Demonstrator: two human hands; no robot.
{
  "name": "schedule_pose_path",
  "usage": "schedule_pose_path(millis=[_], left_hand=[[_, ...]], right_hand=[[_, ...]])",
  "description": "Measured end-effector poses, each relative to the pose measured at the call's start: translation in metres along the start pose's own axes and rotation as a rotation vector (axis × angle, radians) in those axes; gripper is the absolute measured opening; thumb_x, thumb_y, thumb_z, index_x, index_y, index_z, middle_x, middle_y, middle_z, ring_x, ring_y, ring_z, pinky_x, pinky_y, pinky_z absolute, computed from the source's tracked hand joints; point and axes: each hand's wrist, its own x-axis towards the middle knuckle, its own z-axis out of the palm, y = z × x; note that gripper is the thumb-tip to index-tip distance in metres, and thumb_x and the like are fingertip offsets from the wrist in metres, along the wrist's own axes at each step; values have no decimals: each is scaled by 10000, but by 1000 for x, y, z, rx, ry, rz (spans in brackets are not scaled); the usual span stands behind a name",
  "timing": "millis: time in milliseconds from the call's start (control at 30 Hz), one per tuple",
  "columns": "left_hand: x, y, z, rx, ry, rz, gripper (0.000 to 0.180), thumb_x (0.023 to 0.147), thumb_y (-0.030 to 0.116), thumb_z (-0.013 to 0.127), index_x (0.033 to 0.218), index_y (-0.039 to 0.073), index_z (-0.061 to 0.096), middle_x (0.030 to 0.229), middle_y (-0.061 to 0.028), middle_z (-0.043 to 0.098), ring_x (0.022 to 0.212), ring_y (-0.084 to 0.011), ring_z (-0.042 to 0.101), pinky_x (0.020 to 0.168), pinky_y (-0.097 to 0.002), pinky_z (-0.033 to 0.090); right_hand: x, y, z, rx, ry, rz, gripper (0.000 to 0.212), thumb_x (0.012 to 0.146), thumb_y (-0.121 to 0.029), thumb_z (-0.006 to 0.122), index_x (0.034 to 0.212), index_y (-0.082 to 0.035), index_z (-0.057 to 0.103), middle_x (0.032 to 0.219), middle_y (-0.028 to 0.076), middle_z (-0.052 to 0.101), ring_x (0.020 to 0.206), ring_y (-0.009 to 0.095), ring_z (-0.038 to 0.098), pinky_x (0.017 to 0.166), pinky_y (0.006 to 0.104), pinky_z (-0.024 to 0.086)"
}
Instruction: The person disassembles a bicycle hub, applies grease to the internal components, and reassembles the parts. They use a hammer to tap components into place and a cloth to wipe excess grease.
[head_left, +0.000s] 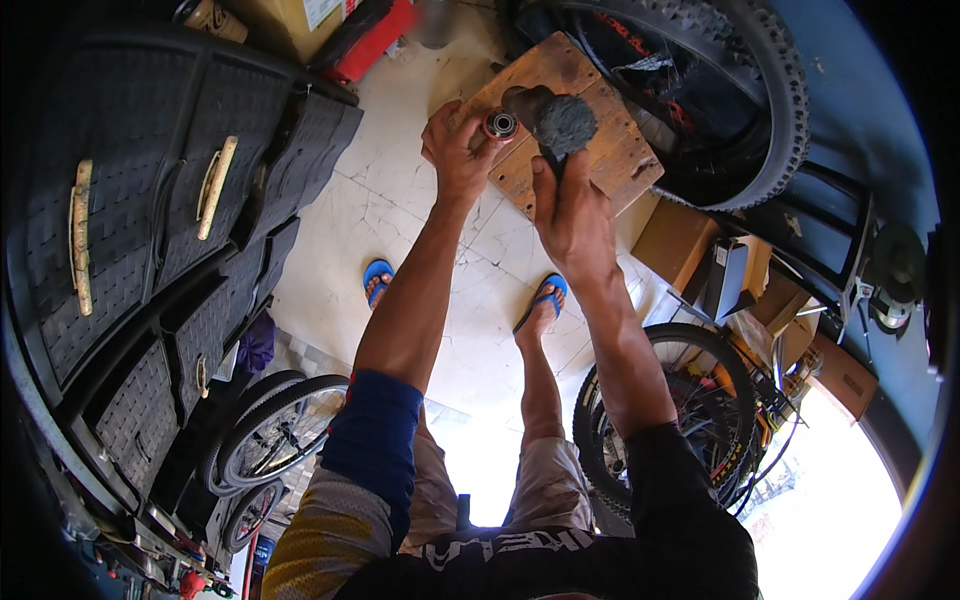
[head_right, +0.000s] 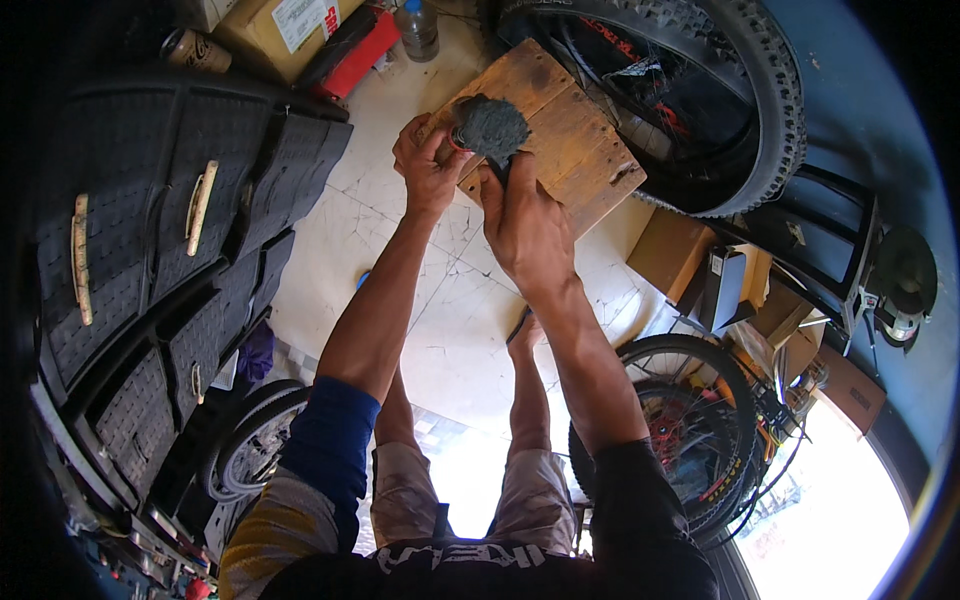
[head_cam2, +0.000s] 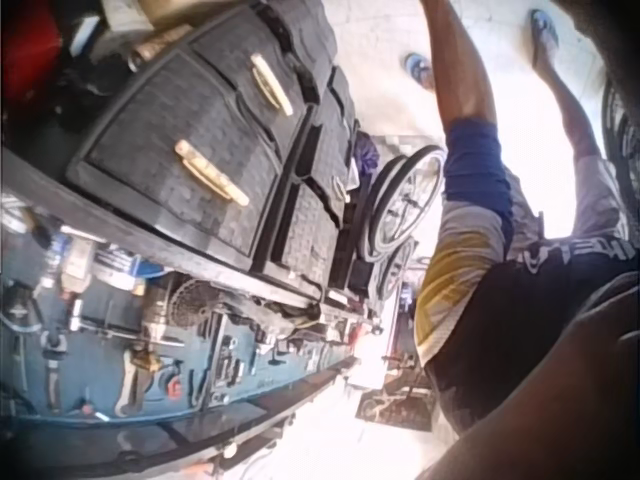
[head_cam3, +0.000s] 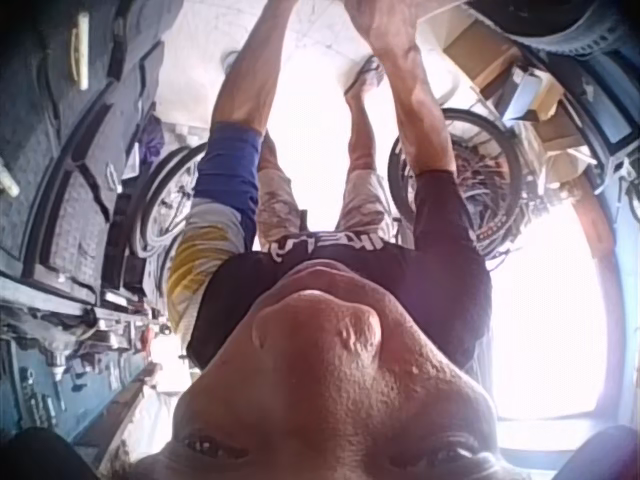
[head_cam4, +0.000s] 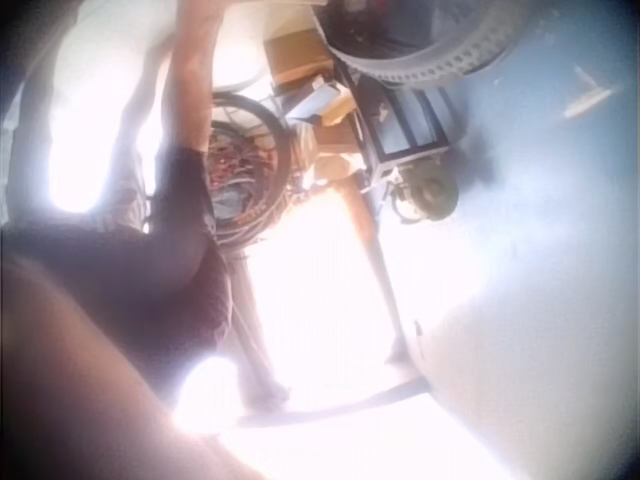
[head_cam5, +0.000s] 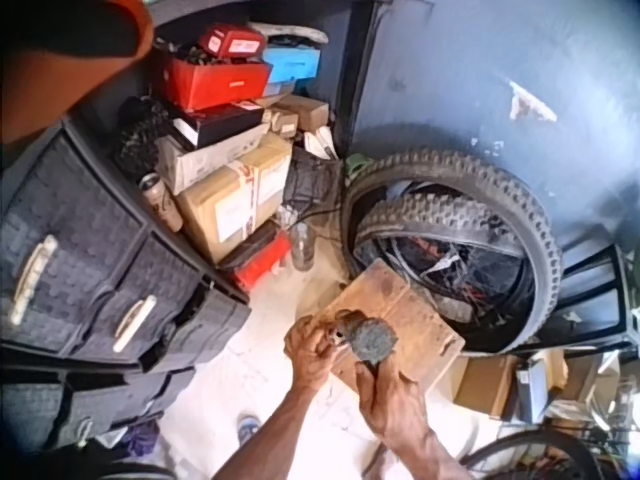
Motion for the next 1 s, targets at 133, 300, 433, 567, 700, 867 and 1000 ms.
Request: schedule_pose_path(millis=[133, 300, 433, 567, 700, 867, 1000], left_hand=[[2, 12, 0, -30, -35, -32, 480, 793, 373, 930, 1226, 244, 769, 1528, -92, 481, 1415, -372, 386, 1172, -567, 306], [-1, 11, 0, 14, -39, -62, 484, 794, 375, 929, 1236, 264, 765, 1517, -91, 487, 1408, -375, 391, 1167, -566, 318], [1, 3, -1, 33, -48, -31, 488, 797, 396, 925, 1239, 268, 763, 1514, -96, 489, 1403, -381, 395, 1157, -572, 335], [2, 7, 2, 7, -37, -26, 484, 805, 408, 918, 1240, 265, 762, 1517, -96, 487, 1399, -381, 399, 1152, -571, 344], [-4, 8, 0, -11, -46, -50, 482, 810, 425, 912, 1233, 250, 761, 1514, -104, 489, 1402, -381, 400, 1153, -567, 344], [1, 5, -2, -17, -35, -14, 489, 813, 438, 910, 1228, 228, 759, 1510, -120, 491, 1402, -384, 395, 1151, -580, 336], [1, 5, 0, -32, -18, 4, 493, 811, 437, 912, 1226, 222, 758, 1509, -115, 492, 1398, -379, 396, 1154, -577, 330]], right_hand=[[16, 26, 23, -136, -118, 25, 328, 1110, -376, 513, 1173, -58, 464, 794, 309, 706, 771, 558, 683, 679, 649, 531], [13, 26, 11, -67, -39, -36, 335, 1112, -387, 513, 1230, -76, 472, 792, 311, 707, 774, 564, 680, 674, 654, 514], [4, -9, -18, 20, -17, 40, 333, 1109, -374, 514, 1150, -47, 467, 802, 327, 709, 811, 556, 697, 738, 632, 548], [5, 6, -1, -75, -79, 58, 346, 1114, -389, 496, 1170, -51, 451, 830, 323, 718, 818, 550, 702, 761, 634, 550], [14, 26, 13, -117, -133, 48, 331, 1105, -380, 523, 1172, -61, 470, 820, 318, 711, 811, 552, 698, 735, 639, 541], [3, 9, 5, -35, -1, 23, 328, 1097, -382, 544, 1173, -67, 490, 806, 319, 706, 798, 559, 692, 715, 646, 533], [12, 24, 20, -113, -59, 34, 330, 1096, -376, 546, 1214, -73, 490, 825, 321, 713, 795, 556, 694, 711, 642, 539]])
